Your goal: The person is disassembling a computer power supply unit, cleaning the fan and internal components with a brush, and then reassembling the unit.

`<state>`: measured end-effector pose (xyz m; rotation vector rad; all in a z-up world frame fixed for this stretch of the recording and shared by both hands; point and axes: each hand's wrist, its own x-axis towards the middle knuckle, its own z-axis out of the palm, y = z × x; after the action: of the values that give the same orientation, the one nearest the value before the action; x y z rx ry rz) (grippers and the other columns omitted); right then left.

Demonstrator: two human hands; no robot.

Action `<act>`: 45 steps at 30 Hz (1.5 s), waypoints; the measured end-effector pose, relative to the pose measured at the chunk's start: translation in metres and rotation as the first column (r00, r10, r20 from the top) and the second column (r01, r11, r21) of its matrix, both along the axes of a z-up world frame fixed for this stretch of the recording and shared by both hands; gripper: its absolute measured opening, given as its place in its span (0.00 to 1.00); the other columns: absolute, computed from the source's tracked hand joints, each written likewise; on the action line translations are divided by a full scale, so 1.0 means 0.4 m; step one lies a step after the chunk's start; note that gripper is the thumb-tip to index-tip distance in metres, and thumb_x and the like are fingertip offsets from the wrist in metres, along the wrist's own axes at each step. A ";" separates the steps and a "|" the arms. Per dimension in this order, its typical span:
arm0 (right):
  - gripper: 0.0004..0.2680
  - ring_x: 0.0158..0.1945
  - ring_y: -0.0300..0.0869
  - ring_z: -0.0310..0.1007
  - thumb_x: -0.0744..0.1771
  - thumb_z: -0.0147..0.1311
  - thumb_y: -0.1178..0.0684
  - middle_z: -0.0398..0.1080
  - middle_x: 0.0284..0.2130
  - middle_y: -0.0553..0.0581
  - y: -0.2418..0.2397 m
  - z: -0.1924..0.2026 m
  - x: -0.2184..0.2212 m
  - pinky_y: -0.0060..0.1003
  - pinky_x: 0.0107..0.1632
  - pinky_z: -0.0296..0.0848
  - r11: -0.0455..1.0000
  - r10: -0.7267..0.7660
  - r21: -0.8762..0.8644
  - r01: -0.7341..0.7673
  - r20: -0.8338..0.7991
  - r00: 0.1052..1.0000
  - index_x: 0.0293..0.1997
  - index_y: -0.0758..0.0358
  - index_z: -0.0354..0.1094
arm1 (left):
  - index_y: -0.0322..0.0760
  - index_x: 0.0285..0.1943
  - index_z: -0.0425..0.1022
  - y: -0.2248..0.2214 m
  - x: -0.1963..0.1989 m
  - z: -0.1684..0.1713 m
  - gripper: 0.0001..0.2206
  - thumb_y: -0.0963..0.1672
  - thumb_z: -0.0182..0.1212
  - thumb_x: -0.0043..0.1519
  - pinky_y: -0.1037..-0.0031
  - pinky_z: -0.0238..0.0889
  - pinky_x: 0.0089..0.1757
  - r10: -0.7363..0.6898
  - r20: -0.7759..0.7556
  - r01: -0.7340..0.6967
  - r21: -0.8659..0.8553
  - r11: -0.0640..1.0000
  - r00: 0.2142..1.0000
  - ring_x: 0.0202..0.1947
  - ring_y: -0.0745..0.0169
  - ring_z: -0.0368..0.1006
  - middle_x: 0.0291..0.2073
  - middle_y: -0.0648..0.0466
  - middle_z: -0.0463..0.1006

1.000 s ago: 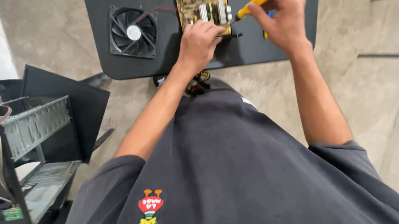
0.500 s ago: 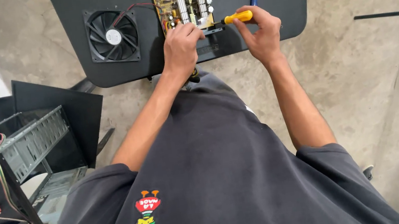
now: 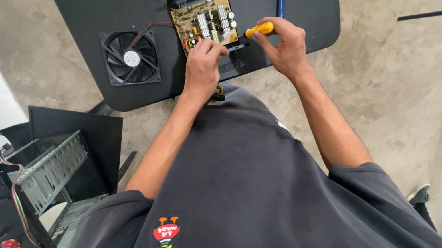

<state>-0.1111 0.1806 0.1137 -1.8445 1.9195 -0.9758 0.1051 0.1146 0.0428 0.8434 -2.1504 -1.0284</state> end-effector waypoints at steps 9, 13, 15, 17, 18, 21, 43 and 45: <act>0.05 0.41 0.47 0.78 0.71 0.62 0.58 0.77 0.42 0.61 0.010 -0.005 0.002 0.37 0.45 0.78 1.000 -0.027 -0.002 0.027 -0.001 1.000 0.48 0.69 0.73 | 0.34 0.39 0.74 -0.008 0.004 0.015 0.10 0.31 0.52 0.63 0.61 0.60 0.37 -0.060 -0.001 0.060 -0.016 0.998 0.998 0.35 0.51 0.65 0.34 0.51 0.67; 0.05 0.40 0.46 0.77 0.71 0.62 0.58 0.77 0.41 0.61 0.014 -0.005 -0.001 0.37 0.44 0.77 1.000 -0.020 -0.023 0.020 -0.002 1.000 0.48 0.69 0.73 | 0.35 0.39 0.73 -0.007 0.006 0.018 0.10 0.31 0.53 0.64 0.61 0.59 0.37 -0.063 -0.002 0.063 -0.013 0.998 0.998 0.35 0.50 0.66 0.34 0.51 0.67; 0.05 0.39 0.46 0.77 0.71 0.62 0.58 0.77 0.40 0.62 0.016 -0.008 -0.002 0.37 0.44 0.77 0.999 -0.019 -0.027 0.019 0.002 1.000 0.48 0.69 0.72 | 0.35 0.39 0.73 -0.008 0.008 0.018 0.10 0.31 0.53 0.63 0.60 0.58 0.37 -0.066 -0.004 0.066 -0.017 0.998 0.998 0.35 0.50 0.66 0.34 0.51 0.67; 0.05 0.38 0.46 0.77 0.71 0.62 0.58 0.77 0.40 0.62 0.019 -0.011 -0.002 0.36 0.43 0.78 0.999 -0.016 -0.039 0.016 0.001 1.000 0.48 0.70 0.72 | 0.35 0.39 0.74 -0.007 0.008 0.020 0.10 0.31 0.53 0.63 0.61 0.59 0.37 -0.072 -0.004 0.072 -0.009 0.997 0.997 0.35 0.51 0.66 0.35 0.51 0.67; 0.05 0.38 0.46 0.77 0.71 0.62 0.58 0.77 0.40 0.62 0.021 -0.010 -0.002 0.36 0.43 0.78 0.999 -0.019 -0.041 0.019 0.000 1.000 0.48 0.70 0.72 | 0.35 0.39 0.74 -0.006 0.009 0.025 0.10 0.31 0.53 0.63 0.61 0.59 0.37 -0.075 -0.004 0.075 -0.010 0.997 0.997 0.35 0.51 0.66 0.35 0.51 0.67; 0.05 0.38 0.46 0.77 0.71 0.62 0.59 0.77 0.39 0.62 0.020 -0.007 -0.002 0.36 0.44 0.79 0.998 -0.021 -0.056 0.022 0.028 0.999 0.48 0.70 0.72 | 0.34 0.40 0.75 -0.008 0.008 0.033 0.09 0.31 0.54 0.64 0.60 0.60 0.39 -0.073 0.005 0.073 0.002 0.997 0.997 0.36 0.51 0.66 0.34 0.51 0.68; 0.06 0.33 0.53 0.74 0.68 0.64 0.57 0.75 0.34 0.61 -0.038 0.009 -0.023 0.45 0.37 0.71 0.957 0.153 0.271 -0.107 -0.154 0.976 0.43 0.66 0.71 | 0.45 0.77 0.55 -0.024 -0.143 -0.034 0.33 0.40 0.69 0.65 0.56 0.65 0.51 -0.057 -0.016 0.056 -0.008 0.998 0.998 0.57 0.54 0.79 0.55 0.58 0.84; 0.08 0.32 0.58 0.71 0.69 0.63 0.53 0.72 0.33 0.62 -0.051 -0.002 -0.034 0.50 0.33 0.67 0.930 0.159 0.365 -0.051 -0.272 0.949 0.43 0.65 0.70 | 0.44 0.74 0.61 -0.037 -0.158 -0.037 0.27 0.39 0.67 0.66 0.53 0.66 0.51 -0.085 -0.090 0.089 0.039 0.995 0.992 0.55 0.50 0.80 0.50 0.54 0.86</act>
<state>-0.1247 0.1604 0.1130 -1.9314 1.9729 -0.2964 0.0420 0.0999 0.0279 0.7155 -2.1131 -1.1385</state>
